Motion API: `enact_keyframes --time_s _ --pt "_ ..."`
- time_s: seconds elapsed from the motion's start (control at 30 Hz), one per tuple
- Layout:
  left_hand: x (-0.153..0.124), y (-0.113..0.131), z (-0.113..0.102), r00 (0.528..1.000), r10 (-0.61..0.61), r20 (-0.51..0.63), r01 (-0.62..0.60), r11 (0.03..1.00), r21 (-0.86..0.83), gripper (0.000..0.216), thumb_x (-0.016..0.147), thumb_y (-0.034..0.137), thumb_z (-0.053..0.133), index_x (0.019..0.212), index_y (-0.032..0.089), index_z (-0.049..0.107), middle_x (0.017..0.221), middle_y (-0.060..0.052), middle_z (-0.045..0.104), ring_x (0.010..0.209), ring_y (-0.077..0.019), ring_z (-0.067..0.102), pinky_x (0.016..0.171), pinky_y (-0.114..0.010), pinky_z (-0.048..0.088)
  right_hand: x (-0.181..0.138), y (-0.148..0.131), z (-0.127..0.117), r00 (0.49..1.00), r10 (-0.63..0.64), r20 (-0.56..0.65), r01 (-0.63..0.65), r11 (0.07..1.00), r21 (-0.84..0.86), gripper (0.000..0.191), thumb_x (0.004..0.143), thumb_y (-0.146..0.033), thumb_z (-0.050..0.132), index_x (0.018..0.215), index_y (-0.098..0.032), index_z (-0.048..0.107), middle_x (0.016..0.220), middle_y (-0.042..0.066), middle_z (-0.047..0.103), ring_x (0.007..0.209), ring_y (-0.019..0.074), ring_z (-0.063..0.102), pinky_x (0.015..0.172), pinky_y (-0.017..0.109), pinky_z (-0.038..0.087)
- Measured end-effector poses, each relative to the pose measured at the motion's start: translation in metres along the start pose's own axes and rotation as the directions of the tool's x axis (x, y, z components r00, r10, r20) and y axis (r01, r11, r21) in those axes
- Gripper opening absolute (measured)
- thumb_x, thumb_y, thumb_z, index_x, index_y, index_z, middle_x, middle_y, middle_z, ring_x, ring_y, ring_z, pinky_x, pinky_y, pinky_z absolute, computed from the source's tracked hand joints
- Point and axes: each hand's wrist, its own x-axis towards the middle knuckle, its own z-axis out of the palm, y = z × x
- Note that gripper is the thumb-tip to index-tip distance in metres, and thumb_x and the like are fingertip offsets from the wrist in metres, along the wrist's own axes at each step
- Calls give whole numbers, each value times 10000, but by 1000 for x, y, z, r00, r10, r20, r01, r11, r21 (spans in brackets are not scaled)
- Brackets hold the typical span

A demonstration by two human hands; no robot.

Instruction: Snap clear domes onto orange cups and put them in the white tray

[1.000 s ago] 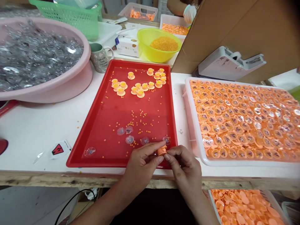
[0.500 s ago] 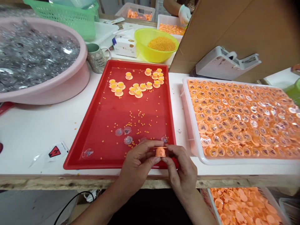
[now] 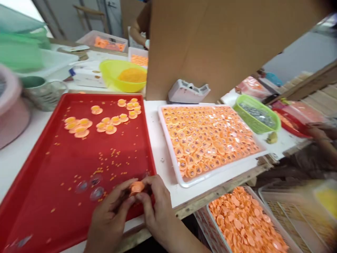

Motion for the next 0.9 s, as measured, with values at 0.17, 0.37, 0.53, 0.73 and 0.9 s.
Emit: enact_keyframes --time_s 0.17,0.37,0.53,0.73,0.9 --pt "8 13 13 998 3 64 -3 1000 4 264 805 378 641 1038 253 651 1049 -33 735 933 -230 709 828 -290 593 7 -7 -16 990 94 -105 -87 994 63 126 835 -137 527 932 -196 583 827 12 606 731 139 582 663 248 470" --pt "26 66 49 936 122 331 -169 979 117 347 779 311 662 1122 258 660 1060 -55 732 901 -219 709 802 -306 593 4 11 -101 931 276 -240 -251 959 130 173 853 -317 599 977 -197 617 792 16 653 666 148 597 590 247 466" --pt "67 88 18 990 136 24 -138 968 209 248 793 376 652 967 214 722 994 -55 751 943 -242 694 878 -348 557 8 35 -172 897 256 -360 -357 900 -251 168 808 -368 651 800 -201 634 756 22 656 692 187 584 642 299 447" --pt "99 80 -43 968 -29 -250 107 946 305 245 768 402 687 945 235 714 975 50 749 1015 -233 660 953 -403 505 18 31 -163 986 134 -97 -165 863 -477 145 849 -258 604 731 -225 681 696 14 654 704 203 572 666 316 420" --pt "110 68 -54 967 -59 -249 146 925 350 233 747 389 699 904 217 717 924 56 753 973 -219 671 908 -358 521 31 25 -145 992 127 10 -101 833 -544 207 825 -208 621 621 -205 658 614 16 638 672 199 570 646 298 415"
